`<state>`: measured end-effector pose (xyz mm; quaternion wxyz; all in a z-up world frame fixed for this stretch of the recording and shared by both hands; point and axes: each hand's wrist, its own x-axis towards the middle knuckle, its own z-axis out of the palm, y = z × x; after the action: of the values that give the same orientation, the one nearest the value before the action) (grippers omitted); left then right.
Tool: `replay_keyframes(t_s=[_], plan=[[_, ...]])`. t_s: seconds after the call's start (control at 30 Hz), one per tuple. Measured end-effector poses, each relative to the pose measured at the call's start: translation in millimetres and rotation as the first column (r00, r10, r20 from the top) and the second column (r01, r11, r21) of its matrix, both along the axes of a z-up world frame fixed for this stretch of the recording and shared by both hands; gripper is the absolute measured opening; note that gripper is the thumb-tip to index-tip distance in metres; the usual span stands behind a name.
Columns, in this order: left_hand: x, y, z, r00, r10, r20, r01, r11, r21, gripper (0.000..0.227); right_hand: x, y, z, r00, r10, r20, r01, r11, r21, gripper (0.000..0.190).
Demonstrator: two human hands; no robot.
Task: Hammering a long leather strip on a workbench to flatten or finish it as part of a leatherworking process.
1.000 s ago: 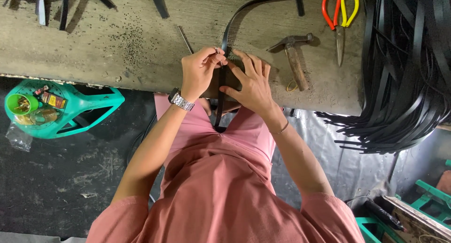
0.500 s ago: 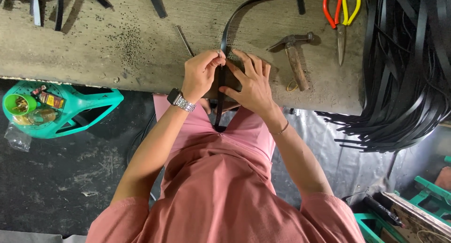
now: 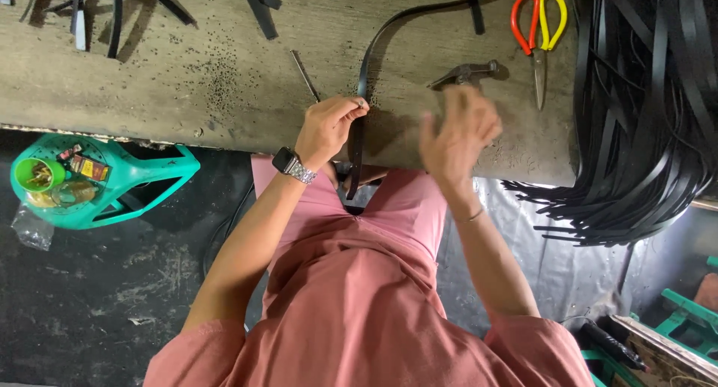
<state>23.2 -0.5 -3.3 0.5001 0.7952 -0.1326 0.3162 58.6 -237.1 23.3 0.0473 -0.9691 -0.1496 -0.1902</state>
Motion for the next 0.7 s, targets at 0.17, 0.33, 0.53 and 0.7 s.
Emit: replay_keyframes(t_s=[0.17, 0.33, 0.53, 0.7], plan=[[0, 1, -12, 1.000, -0.025, -0.001, 0.025, 1.000, -0.017, 0.010, 15, -46, 2, 0.993, -0.111, -0.026, 0.098, 0.947, -0.307, 0.034], [-1, 2, 0, 0.998, -0.056, -0.001, 0.056, 0.998, -0.018, 0.012, 21, -52, 9, 0.985, -0.107, -0.138, 0.067, 0.961, -0.267, 0.031], [-1, 2, -2, 0.996, -0.090, -0.022, 0.089, 0.994, -0.064, 0.011, 0, -40, 47, 0.889, 0.180, -0.421, -0.017, 0.932, 0.362, 0.047], [-2, 3, 0, 0.993, -0.091, -0.073, 0.094, 0.995, 0.031, 0.010, -37, 1, 86, 0.878, 0.383, -0.288, -0.230, 0.864, 0.448, 0.037]])
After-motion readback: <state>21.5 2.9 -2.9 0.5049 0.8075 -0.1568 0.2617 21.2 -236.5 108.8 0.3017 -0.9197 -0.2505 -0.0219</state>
